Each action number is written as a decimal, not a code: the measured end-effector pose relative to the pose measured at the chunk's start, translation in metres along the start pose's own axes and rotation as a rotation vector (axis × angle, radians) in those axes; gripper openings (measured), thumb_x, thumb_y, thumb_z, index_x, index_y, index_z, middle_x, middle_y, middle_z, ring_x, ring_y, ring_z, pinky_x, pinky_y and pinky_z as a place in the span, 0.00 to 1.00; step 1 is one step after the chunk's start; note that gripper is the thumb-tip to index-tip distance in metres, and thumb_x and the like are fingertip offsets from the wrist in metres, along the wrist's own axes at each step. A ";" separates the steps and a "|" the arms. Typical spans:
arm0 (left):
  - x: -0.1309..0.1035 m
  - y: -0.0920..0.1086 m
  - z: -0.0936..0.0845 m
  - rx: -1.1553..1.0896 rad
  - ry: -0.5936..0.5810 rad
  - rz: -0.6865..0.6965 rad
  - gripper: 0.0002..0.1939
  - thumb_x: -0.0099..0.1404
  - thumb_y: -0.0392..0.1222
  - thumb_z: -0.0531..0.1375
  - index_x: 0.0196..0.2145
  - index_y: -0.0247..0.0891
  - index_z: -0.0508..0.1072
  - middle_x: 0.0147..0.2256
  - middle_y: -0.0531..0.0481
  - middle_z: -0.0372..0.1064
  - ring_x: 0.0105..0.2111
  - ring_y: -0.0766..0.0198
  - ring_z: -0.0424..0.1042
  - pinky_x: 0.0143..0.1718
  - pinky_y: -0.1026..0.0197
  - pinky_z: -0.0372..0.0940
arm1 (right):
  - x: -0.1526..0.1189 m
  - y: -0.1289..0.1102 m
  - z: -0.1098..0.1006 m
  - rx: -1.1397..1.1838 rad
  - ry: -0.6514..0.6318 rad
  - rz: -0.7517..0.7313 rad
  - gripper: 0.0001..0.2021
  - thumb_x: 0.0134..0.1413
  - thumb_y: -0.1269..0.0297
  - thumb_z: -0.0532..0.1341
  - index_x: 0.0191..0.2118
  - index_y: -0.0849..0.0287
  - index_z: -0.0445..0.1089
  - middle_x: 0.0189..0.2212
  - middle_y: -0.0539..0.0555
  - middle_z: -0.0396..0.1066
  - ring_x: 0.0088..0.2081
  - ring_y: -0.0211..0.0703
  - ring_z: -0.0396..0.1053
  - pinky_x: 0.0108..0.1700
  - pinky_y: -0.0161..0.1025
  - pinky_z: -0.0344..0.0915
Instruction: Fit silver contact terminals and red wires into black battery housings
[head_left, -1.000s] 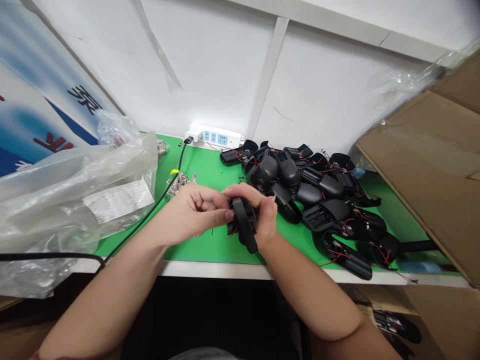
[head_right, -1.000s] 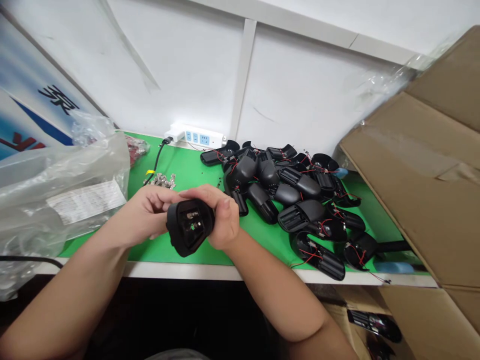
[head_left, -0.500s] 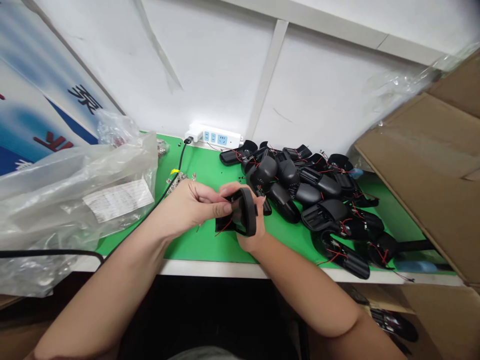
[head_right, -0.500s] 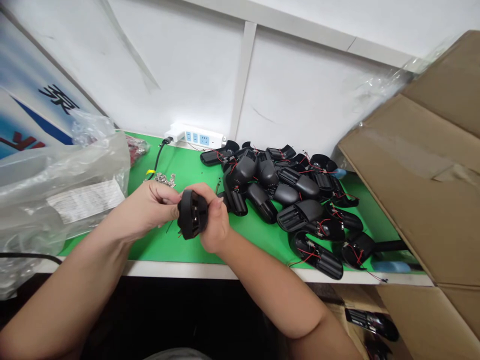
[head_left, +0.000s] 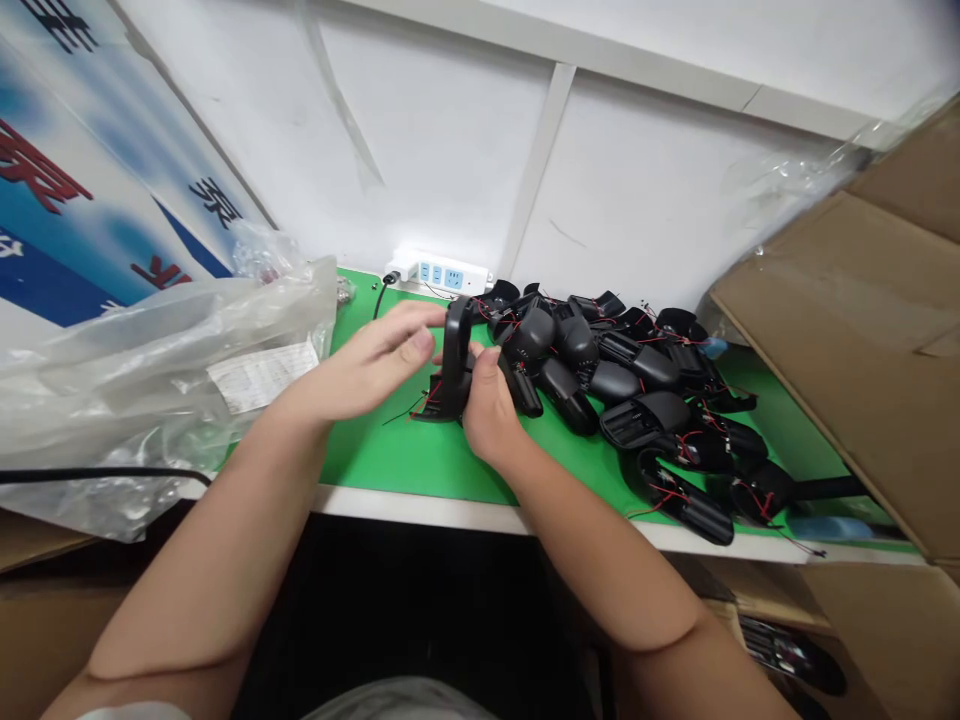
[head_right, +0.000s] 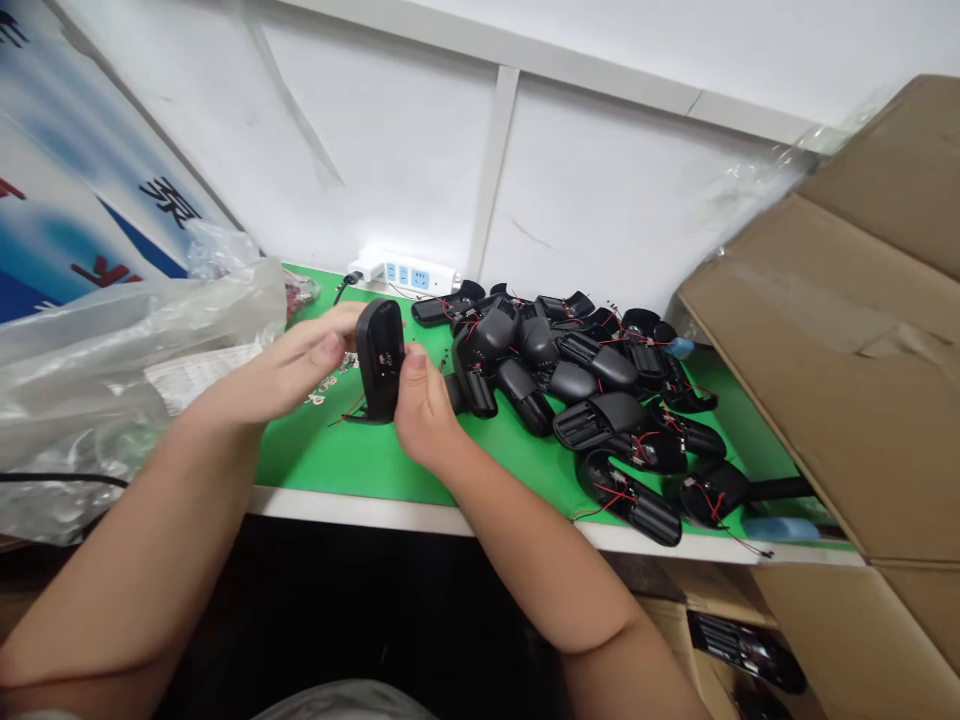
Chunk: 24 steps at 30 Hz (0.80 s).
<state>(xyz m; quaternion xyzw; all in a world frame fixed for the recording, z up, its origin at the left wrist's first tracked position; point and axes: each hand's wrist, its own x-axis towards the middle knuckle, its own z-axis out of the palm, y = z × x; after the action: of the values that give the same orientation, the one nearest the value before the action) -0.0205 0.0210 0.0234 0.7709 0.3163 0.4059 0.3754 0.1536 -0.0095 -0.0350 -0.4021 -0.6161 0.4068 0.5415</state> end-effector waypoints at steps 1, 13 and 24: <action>0.002 0.003 0.001 0.025 -0.083 0.025 0.38 0.68 0.75 0.57 0.52 0.37 0.80 0.53 0.39 0.76 0.52 0.52 0.74 0.55 0.57 0.70 | 0.002 -0.001 0.003 -0.018 0.001 -0.034 0.43 0.66 0.25 0.39 0.51 0.58 0.75 0.50 0.60 0.78 0.57 0.52 0.75 0.64 0.50 0.70; 0.048 -0.004 -0.060 -0.521 0.208 -0.117 0.30 0.82 0.56 0.44 0.50 0.29 0.77 0.46 0.44 0.80 0.39 0.63 0.81 0.43 0.61 0.74 | 0.019 0.009 0.050 -0.481 -0.374 0.107 0.17 0.72 0.49 0.57 0.45 0.59 0.72 0.43 0.57 0.78 0.42 0.45 0.76 0.45 0.41 0.73; 0.053 -0.031 -0.037 -0.663 0.241 -0.159 0.38 0.72 0.71 0.50 0.52 0.32 0.77 0.36 0.40 0.77 0.35 0.53 0.81 0.36 0.54 0.77 | 0.018 0.024 0.075 -0.845 -0.452 -0.013 0.10 0.69 0.63 0.61 0.49 0.61 0.75 0.47 0.64 0.76 0.50 0.55 0.73 0.54 0.48 0.69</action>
<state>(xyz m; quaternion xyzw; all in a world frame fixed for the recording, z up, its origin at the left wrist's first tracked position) -0.0335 0.0908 0.0328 0.5269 0.2685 0.5439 0.5954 0.0790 0.0107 -0.0574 -0.4844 -0.8325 0.1946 0.1856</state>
